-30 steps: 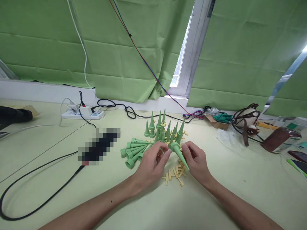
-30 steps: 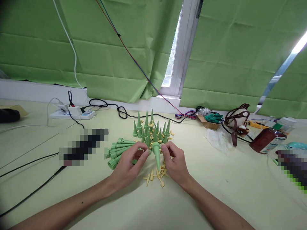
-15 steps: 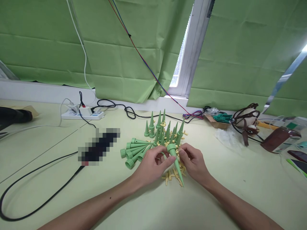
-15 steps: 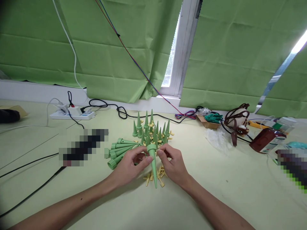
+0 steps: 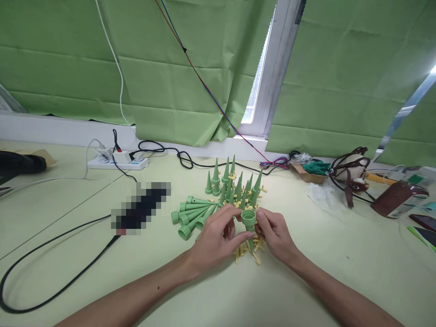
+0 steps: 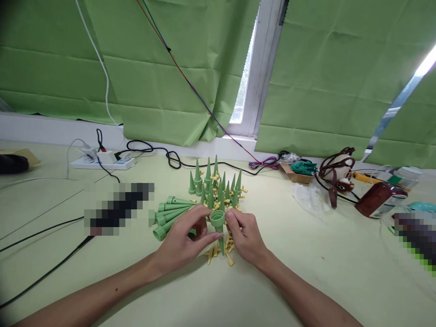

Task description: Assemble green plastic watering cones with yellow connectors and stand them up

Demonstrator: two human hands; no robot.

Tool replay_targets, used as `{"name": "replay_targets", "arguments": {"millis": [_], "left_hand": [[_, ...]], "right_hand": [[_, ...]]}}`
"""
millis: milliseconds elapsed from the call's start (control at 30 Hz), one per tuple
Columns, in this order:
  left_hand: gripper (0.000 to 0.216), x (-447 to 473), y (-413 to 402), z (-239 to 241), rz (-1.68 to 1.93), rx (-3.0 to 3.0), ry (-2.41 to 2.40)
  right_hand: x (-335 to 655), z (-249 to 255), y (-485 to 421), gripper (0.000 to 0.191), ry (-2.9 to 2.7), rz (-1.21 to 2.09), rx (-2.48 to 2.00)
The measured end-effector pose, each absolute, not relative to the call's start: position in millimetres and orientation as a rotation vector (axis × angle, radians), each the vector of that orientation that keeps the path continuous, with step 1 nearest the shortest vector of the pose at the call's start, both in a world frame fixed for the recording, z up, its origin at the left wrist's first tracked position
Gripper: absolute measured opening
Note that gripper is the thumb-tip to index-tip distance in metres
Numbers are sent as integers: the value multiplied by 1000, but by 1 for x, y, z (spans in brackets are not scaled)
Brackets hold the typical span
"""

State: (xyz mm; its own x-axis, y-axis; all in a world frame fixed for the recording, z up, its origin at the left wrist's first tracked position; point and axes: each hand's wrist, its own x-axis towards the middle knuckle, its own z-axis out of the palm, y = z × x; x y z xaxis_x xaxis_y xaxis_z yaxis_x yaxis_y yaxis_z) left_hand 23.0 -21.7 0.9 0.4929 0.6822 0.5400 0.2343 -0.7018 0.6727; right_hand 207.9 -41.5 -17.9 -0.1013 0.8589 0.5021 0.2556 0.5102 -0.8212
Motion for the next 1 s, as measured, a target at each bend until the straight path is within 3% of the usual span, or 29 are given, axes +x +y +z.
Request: {"name": "replay_targets", "arguments": {"millis": [267, 400, 600, 800, 1000], "left_hand": [[16, 22, -19, -3, 1152, 2360, 599], [29, 20, -17, -5, 1148, 2448, 532], [30, 23, -18, -4, 1127, 2320, 667], [5, 24, -23, 3, 1019, 2005, 847], [32, 24, -22, 8, 935, 1737, 764]], "right_hand": [[208, -18, -40, 44, -1620, 804, -957], [208, -18, -38, 44, -1647, 798, -986], [206, -17, -39, 43, -1640, 749, -993], [206, -19, -41, 42, -1511, 775, -977], [208, -21, -37, 38, -1472, 784, -983]]}}
